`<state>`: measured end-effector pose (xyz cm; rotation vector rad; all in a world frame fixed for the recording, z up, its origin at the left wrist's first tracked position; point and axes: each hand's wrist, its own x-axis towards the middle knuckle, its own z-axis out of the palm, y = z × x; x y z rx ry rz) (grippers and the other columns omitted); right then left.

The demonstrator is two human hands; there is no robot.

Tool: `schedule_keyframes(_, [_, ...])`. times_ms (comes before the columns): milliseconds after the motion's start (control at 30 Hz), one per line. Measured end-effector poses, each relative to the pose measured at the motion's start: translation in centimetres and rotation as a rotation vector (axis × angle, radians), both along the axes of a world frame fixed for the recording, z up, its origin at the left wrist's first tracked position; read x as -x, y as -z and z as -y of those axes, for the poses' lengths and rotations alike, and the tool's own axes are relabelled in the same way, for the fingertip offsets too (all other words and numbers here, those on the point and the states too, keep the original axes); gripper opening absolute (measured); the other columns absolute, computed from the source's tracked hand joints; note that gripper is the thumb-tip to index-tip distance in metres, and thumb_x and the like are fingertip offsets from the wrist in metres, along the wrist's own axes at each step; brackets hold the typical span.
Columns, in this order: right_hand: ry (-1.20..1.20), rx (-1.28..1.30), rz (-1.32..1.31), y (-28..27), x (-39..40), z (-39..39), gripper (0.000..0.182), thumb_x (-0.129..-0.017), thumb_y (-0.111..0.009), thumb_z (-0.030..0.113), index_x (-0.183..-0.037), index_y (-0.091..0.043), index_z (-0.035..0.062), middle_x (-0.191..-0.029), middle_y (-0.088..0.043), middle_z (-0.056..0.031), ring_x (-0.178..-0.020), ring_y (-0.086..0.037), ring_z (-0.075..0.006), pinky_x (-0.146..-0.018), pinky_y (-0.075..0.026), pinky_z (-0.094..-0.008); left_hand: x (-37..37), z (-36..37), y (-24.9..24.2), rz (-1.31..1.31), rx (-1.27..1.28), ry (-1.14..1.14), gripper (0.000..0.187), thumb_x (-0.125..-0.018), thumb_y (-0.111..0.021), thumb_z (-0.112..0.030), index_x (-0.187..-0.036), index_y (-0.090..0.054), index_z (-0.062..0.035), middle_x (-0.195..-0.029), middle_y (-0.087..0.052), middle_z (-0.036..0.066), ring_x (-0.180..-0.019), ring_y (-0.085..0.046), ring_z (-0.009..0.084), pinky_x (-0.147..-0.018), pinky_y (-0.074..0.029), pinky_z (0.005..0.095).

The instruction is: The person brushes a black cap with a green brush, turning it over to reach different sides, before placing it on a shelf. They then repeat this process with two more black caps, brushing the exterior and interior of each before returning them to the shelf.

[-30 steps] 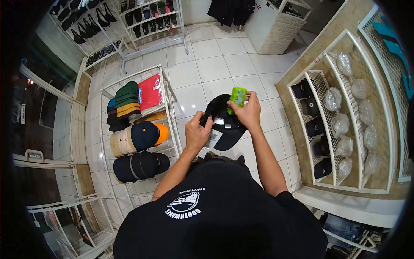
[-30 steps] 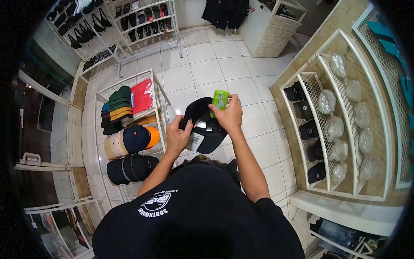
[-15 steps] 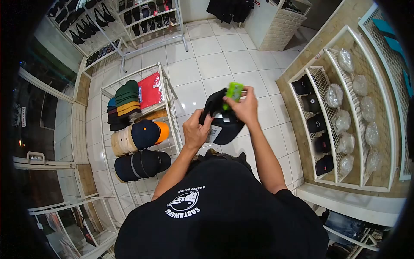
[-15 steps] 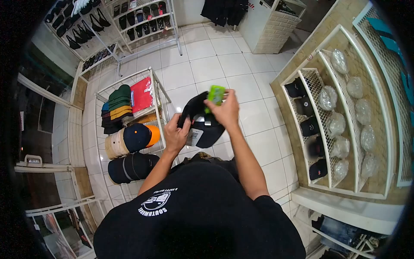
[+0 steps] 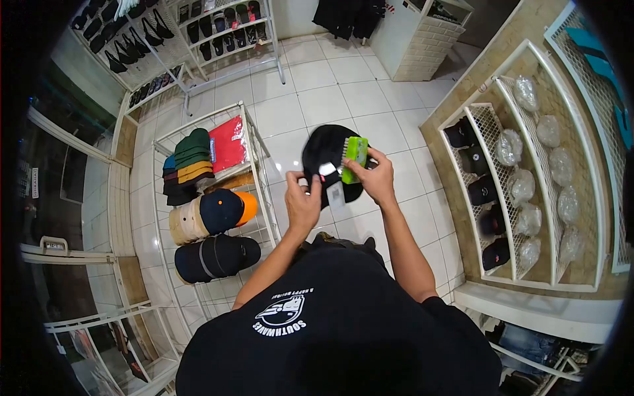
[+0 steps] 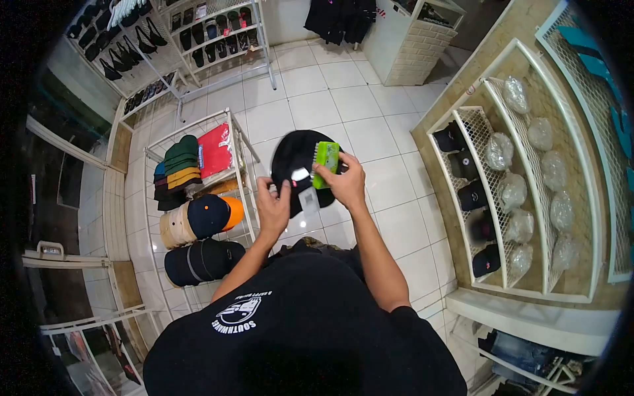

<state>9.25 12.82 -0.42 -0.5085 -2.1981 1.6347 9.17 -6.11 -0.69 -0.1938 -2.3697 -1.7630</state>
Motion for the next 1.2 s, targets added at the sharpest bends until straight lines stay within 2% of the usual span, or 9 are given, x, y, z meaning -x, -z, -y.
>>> schedule_keyframes(167, [-0.002, -0.165, -0.135, -0.6, -0.2, -3.5, 0.061, -0.069, -0.092, 0.032, -0.112, -0.072, -0.0070, -0.123, -0.068, -0.0170, -0.099, -0.068, -0.0236, -0.087, -0.053, -0.0333, 0.9, 2.5, 0.0, 0.472, -0.523, 0.607, 0.069, -0.083, -0.083, -0.002, -0.128, -0.031, -0.0084, -0.132, -0.050, 0.017, -0.109, -0.063, 0.0193, -0.085, -0.057, 0.0318])
schedule_keyframes(300, [-0.212, -0.257, -0.066, -7.1, -2.0, -3.3, 0.061, -0.065, -0.091, 0.027, -0.114, -0.072, -0.0047, -0.126, -0.068, -0.0159, -0.108, -0.068, -0.0263, -0.093, -0.054, -0.0355, 3.1, 4.2, 0.8, 0.733, -0.833, 0.645, 0.054, -0.099, -0.064, -0.036, -0.141, -0.040, -0.0124, -0.130, -0.055, 0.008, -0.118, -0.059, 0.0167, -0.098, -0.050, 0.0323])
schedule_keyframes(467, [-0.479, -0.296, -0.062, -6.3, -1.2, -1.2, 0.063, -0.062, -0.091, 0.029, -0.114, -0.073, -0.0014, -0.126, -0.068, -0.0154, -0.112, -0.068, -0.0304, -0.098, -0.052, -0.0387, 3.6, 3.9, 1.8, 0.784, -0.747, 0.654, 0.042, -0.096, -0.060, -0.026, -0.133, -0.052, -0.0070, -0.114, -0.066, 0.008, -0.105, -0.066, 0.0174, -0.092, -0.054, 0.0327])
schedule_keyframes(633, [-0.055, -0.935, -0.300, -5.4, -1.7, 1.4, 0.062, -0.068, -0.089, 0.032, -0.118, -0.072, -0.0007, -0.117, -0.066, -0.0191, -0.102, -0.068, -0.0298, -0.093, -0.054, -0.0395, 2.4, 2.9, 1.0, 0.895, -0.857, 0.478, 0.023, -0.089, -0.057, -0.018, -0.103, -0.068, -0.0025, -0.091, -0.071, 0.007, -0.081, -0.070, 0.0195, -0.080, -0.059, 0.0332])
schedule_keyframes(700, [-0.088, -0.688, -0.194, -5.4, -2.0, 3.1, 0.063, -0.069, -0.089, 0.033, -0.119, -0.072, -0.0001, -0.110, -0.066, -0.0168, -0.096, -0.068, -0.0289, -0.088, -0.055, -0.0387, 1.9, 2.3, 0.7, 0.849, -0.793, 0.418, 0.021, -0.089, -0.057, -0.017, -0.100, -0.067, -0.0036, -0.093, -0.069, 0.006, -0.083, -0.068, 0.0178, -0.076, -0.058, 0.0308])
schedule_keyframes(733, [-0.113, -0.441, -0.087, -5.4, -1.9, 3.8, 0.064, -0.069, -0.090, 0.034, -0.120, -0.071, 0.0006, -0.103, -0.066, -0.0145, -0.090, -0.068, -0.0281, -0.082, -0.056, -0.0378, 1.9, 2.2, 0.1, 0.857, -0.814, 0.517, 0.059, -0.086, -0.050, -0.006, -0.145, -0.046, -0.0082, -0.121, -0.058, 0.007, -0.107, -0.059, 0.0183, -0.096, -0.051, 0.0306])
schedule_keyframes(1000, [0.101, -0.639, 0.012, -2.8, 0.4, 2.6, 0.072, -0.072, -0.088, 0.042, -0.127, -0.066, 0.0000, -0.098, -0.066, -0.0173, -0.081, -0.069, -0.0312, -0.074, -0.057, -0.0409, 1.3, 1.7, 0.5, 0.783, -0.827, 0.554, 0.069, -0.083, -0.045, -0.006, -0.151, -0.040, -0.0075, -0.124, -0.058, 0.008, -0.107, -0.060, 0.0169, -0.096, -0.051, 0.0295])
schedule_keyframes(1133, [-0.196, -0.569, -0.204, -2.2, 0.2, 3.2, 0.077, -0.072, -0.089, 0.042, -0.131, -0.064, -0.0016, -0.098, -0.066, -0.0169, -0.080, -0.070, -0.0291, -0.071, -0.057, -0.0398, 1.5, 1.5, 0.4, 0.876, -0.784, 0.464, 0.073, -0.082, -0.045, -0.006, -0.154, -0.038, -0.0100, -0.122, -0.059, 0.006, -0.096, -0.060, 0.0141, -0.089, -0.050, 0.0270])
schedule_keyframes(1200, [0.035, -0.562, -0.077, -2.5, 0.8, 2.0, 0.078, -0.072, -0.089, 0.041, -0.132, -0.063, -0.0025, -0.097, -0.066, -0.0164, -0.080, -0.070, -0.0285, -0.072, -0.057, -0.0385, 1.5, 1.7, 0.2, 0.812, -0.768, 0.555, 0.074, -0.081, -0.045, -0.006, -0.155, -0.038, -0.0098, -0.122, -0.057, 0.005, -0.097, -0.057, 0.0129, -0.085, -0.048, 0.0246])
